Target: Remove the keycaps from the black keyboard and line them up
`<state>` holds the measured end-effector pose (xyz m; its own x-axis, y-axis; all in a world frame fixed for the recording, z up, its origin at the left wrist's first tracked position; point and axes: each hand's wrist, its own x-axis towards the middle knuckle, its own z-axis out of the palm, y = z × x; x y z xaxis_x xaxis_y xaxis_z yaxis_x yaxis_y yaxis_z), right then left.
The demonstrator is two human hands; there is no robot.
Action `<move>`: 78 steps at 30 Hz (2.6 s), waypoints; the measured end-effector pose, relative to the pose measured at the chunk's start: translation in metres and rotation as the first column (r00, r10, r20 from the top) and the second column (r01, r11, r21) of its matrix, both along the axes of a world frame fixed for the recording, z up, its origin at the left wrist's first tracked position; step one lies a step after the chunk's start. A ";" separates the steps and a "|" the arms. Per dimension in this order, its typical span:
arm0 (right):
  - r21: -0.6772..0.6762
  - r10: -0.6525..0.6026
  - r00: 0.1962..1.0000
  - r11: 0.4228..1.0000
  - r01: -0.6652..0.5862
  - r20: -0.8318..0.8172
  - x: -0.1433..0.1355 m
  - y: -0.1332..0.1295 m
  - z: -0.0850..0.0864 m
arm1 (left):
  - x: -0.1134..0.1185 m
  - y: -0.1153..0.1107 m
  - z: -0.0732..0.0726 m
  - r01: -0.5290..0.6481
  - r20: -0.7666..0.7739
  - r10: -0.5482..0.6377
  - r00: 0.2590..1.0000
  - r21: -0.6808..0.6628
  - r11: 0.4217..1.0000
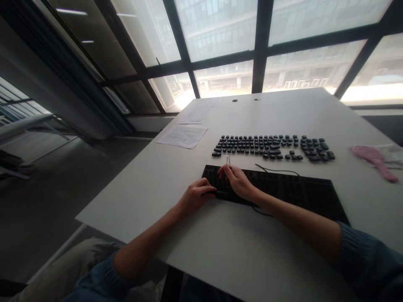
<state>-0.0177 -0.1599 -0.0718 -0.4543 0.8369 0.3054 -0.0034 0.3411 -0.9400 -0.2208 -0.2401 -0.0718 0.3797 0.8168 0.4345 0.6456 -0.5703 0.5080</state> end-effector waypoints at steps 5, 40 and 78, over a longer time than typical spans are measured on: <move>0.036 0.004 1.000 0.999 -0.005 0.029 0.001 0.001 -0.001 | 0.000 -0.001 -0.009 -0.053 0.054 0.052 0.997 0.015 0.998; -0.056 -0.019 0.997 0.998 0.015 -0.074 0.001 0.002 0.003 | 0.027 0.174 0.024 -0.177 -0.415 0.221 0.882 0.143 0.974; -0.436 -0.288 0.842 0.897 0.071 -0.457 0.032 0.020 0.026 | 0.064 0.012 0.025 0.084 -0.173 -0.070 0.982 0.073 0.994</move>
<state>0.0140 -0.1394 -0.0455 -0.1593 0.9840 0.0798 -0.4817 -0.0070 -0.8763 -0.1571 -0.2277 -0.0465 0.5137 0.7476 0.4210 0.6712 -0.6558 0.3455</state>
